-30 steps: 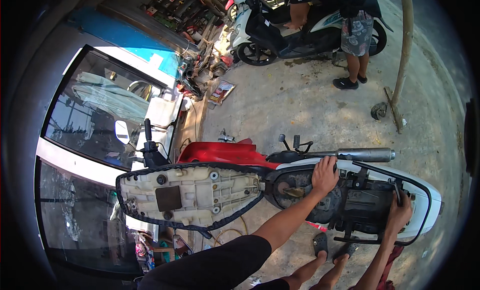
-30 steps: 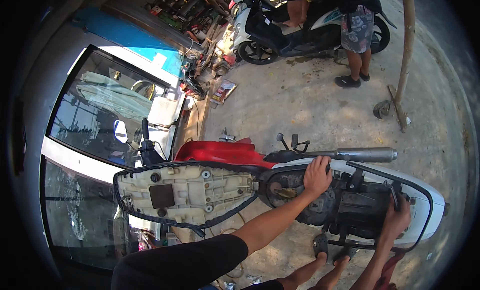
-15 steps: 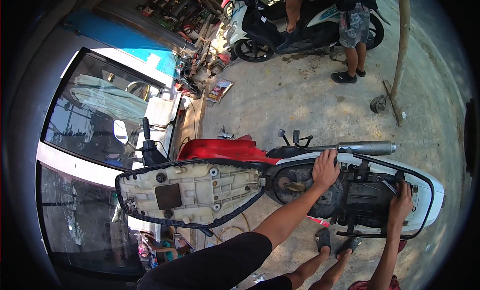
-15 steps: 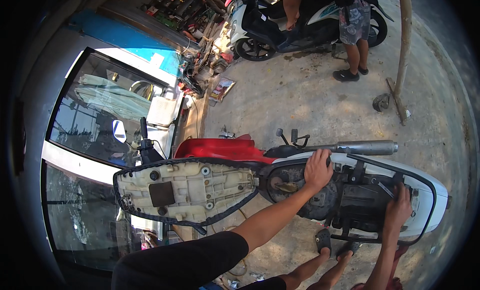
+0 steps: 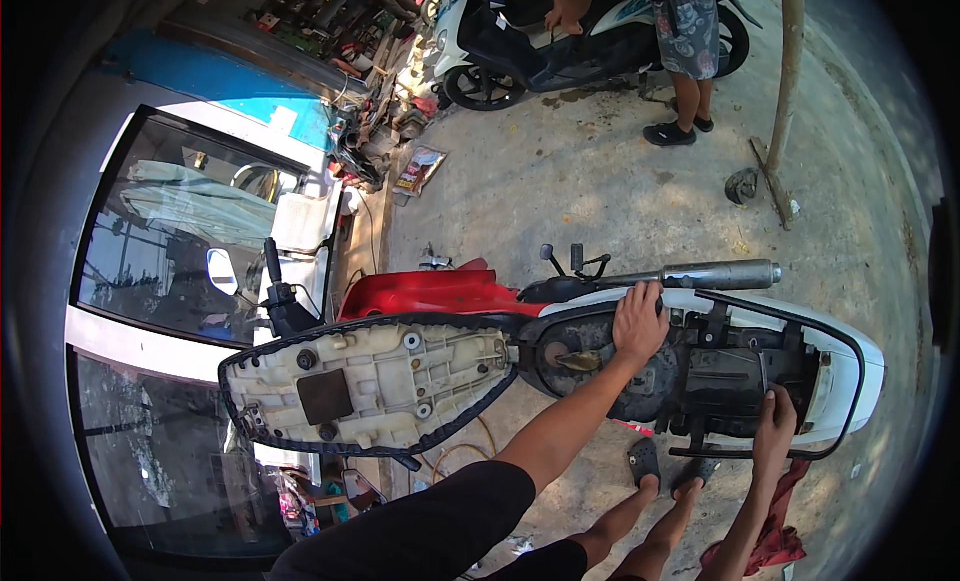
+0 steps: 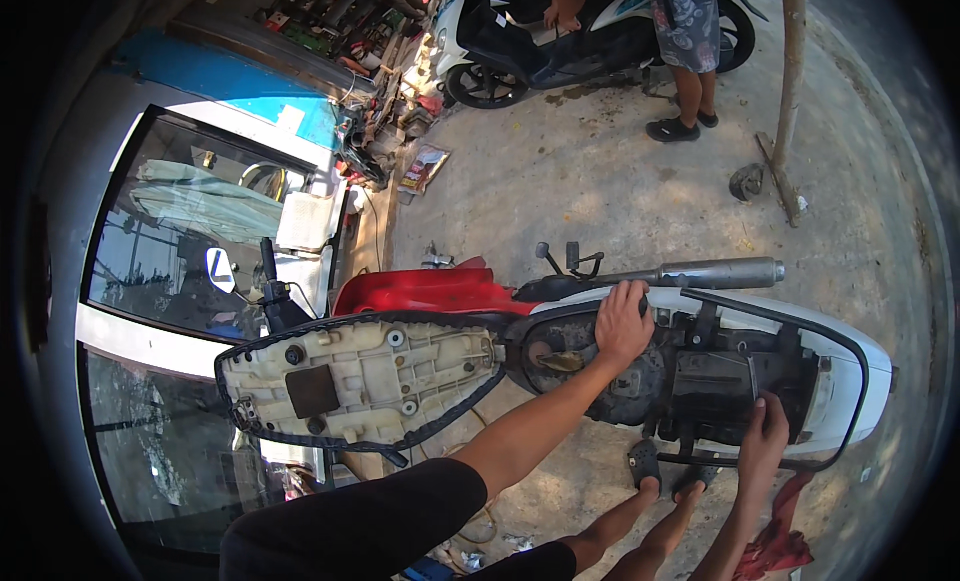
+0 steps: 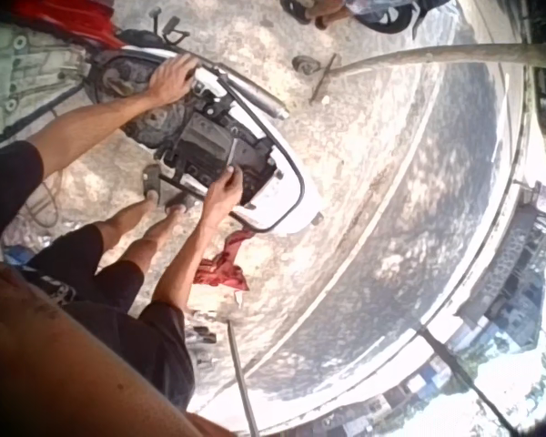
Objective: Removing the seat and using a wrench to work on the internal frame and components of a motorcycle.
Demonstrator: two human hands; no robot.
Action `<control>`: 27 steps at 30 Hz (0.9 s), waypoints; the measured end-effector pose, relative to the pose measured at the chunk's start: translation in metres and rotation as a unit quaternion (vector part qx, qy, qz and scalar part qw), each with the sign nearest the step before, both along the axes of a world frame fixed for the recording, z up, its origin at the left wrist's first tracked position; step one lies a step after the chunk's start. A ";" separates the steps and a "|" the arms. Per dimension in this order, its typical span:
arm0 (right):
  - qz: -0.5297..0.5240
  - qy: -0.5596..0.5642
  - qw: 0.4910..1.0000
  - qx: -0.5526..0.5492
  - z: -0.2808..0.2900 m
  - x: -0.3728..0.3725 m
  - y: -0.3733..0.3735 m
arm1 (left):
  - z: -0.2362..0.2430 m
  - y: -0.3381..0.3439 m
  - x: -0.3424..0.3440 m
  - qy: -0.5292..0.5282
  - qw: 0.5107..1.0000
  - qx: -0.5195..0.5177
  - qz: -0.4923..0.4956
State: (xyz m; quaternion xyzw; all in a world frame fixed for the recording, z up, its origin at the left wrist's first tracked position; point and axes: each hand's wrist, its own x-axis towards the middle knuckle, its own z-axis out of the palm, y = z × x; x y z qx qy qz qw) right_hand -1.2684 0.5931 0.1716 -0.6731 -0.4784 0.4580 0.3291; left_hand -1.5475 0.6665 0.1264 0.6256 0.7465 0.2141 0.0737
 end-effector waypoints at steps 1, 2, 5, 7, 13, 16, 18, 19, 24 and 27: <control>-0.014 0.057 0.998 -0.024 -0.001 -0.004 -0.012 | -0.001 0.001 0.004 -0.008 1.000 0.003 -0.001; -0.048 0.122 0.991 -0.031 -0.003 -0.011 -0.021 | -0.004 0.002 0.007 -0.012 1.000 0.010 -0.007; -0.177 0.303 0.934 -0.063 -0.005 -0.043 -0.039 | -0.013 0.006 0.012 0.013 1.000 -0.010 -0.002; -0.196 0.353 0.912 -0.066 0.002 -0.073 -0.038 | -0.004 0.007 0.002 0.021 1.000 0.004 0.011; -0.272 0.333 0.903 0.009 -0.011 -0.109 -0.013 | -0.010 0.009 0.000 0.053 0.997 0.044 0.015; -0.304 0.308 0.901 0.030 -0.021 -0.100 -0.001 | -0.014 0.009 0.011 0.045 0.998 0.043 0.001; -0.311 0.303 0.900 0.031 -0.024 -0.095 0.003 | -0.015 0.010 0.011 0.053 0.998 0.023 0.005; -0.314 0.303 0.899 0.031 -0.026 -0.093 0.006 | -0.015 0.009 0.011 0.050 0.999 0.021 0.002; -0.317 0.286 0.904 0.028 -0.034 -0.084 0.015 | -0.013 0.007 0.007 0.057 0.998 0.026 0.008; -0.305 0.298 0.905 0.010 -0.037 -0.080 0.016 | -0.011 0.007 0.011 0.059 0.997 0.054 0.001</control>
